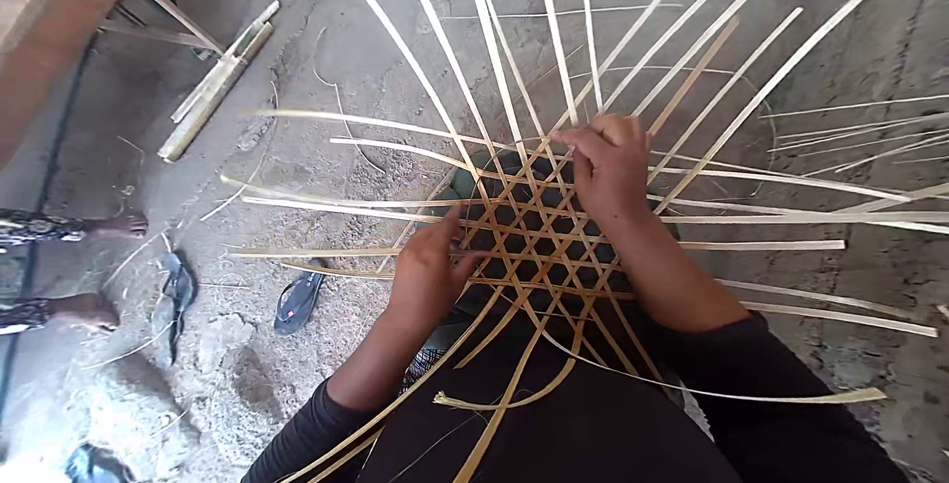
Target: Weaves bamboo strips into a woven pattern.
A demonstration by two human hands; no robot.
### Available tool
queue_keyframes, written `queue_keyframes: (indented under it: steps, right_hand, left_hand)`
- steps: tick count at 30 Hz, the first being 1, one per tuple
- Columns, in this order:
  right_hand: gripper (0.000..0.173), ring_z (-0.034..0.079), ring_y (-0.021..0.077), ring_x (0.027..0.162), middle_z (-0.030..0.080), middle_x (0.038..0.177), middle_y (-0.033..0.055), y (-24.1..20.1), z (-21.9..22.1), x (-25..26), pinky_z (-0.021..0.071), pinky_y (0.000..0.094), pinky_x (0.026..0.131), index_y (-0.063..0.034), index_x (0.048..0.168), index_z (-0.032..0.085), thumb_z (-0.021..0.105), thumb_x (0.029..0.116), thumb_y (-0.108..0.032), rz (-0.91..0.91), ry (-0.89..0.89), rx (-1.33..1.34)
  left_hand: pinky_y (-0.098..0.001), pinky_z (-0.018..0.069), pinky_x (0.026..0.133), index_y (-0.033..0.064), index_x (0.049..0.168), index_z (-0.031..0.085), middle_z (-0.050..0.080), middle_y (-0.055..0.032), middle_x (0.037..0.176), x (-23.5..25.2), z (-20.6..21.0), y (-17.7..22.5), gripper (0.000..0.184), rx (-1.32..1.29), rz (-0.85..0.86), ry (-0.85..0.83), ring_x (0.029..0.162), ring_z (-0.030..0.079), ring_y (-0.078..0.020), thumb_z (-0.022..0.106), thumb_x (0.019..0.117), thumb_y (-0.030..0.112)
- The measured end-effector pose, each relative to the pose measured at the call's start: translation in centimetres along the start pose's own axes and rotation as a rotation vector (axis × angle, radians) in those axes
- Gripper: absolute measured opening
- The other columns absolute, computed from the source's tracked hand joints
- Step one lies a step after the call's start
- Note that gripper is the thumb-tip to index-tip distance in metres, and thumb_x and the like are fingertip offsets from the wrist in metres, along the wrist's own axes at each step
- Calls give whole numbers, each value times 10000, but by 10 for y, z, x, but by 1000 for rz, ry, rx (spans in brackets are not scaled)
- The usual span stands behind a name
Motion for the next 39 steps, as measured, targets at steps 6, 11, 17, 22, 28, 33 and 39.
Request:
queue_keyframes:
  steps: [6,11,17,22,28,33,39]
  right_hand:
    - [322,615,351,1071,695,1067,130,8,5,-6,448,547,916,-226,1188,769,521,1029,-98,29,22,26]
    - [320,610,339,1074,689,1080,125,10,7,-7,449,541,920,-228,1181,773,528,1026,-93,99,31,54]
    - [297,614,325,1072,690,1064,119,12,10,-7,444,528,919,-213,1158,780,528,1038,-113,118,30,64]
    - [292,610,331,1058,678,1051,124,14,9,-6,447,531,918,-209,1161,777,537,1032,-102,117,34,74]
    - [301,616,346,1056,686,1053,133,8,-3,1,459,550,921,-209,1148,787,532,1029,-100,70,0,93]
    - [292,646,397,1105,725,1096,152,-10,-27,23,472,611,964,-109,1268,692,567,1006,-72,42,-115,21]
    - [447,592,393,1279,682,1290,156,-21,-62,19,416,570,1124,-107,1431,571,603,987,-66,-78,-194,-91]
  left_hand:
    - [-458,591,905,61,1267,714,755,-100,1092,1,1,-3,466,-79,16,-33,997,729,-249,822,850,238]
    - [-385,597,902,60,1231,731,761,-72,1067,7,4,-8,464,-140,32,16,978,730,-180,850,803,194]
    - [-366,596,907,69,1236,734,758,-75,1085,10,9,-9,473,-158,27,25,991,726,-165,851,789,171]
    - [-378,590,923,66,1237,729,756,-69,1085,16,9,-10,475,-182,30,-45,1010,721,-166,856,799,196]
    - [-552,552,925,76,1281,700,743,-113,1121,66,-36,27,386,116,35,-522,1006,712,-286,723,965,296]
    - [-554,549,940,107,1484,534,594,-188,1400,146,-14,71,481,141,297,-344,1104,679,-361,621,1012,134]
    - [-567,557,886,27,1188,678,667,-200,1147,177,25,75,254,221,494,-355,1032,687,-386,462,1060,69]
Point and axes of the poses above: each hand's wrist, its own x-axis towards the middle knuckle, its own z-axis out of the palm, y = z × x, the point moved 4 cm from there along x, towards the middle knuckle
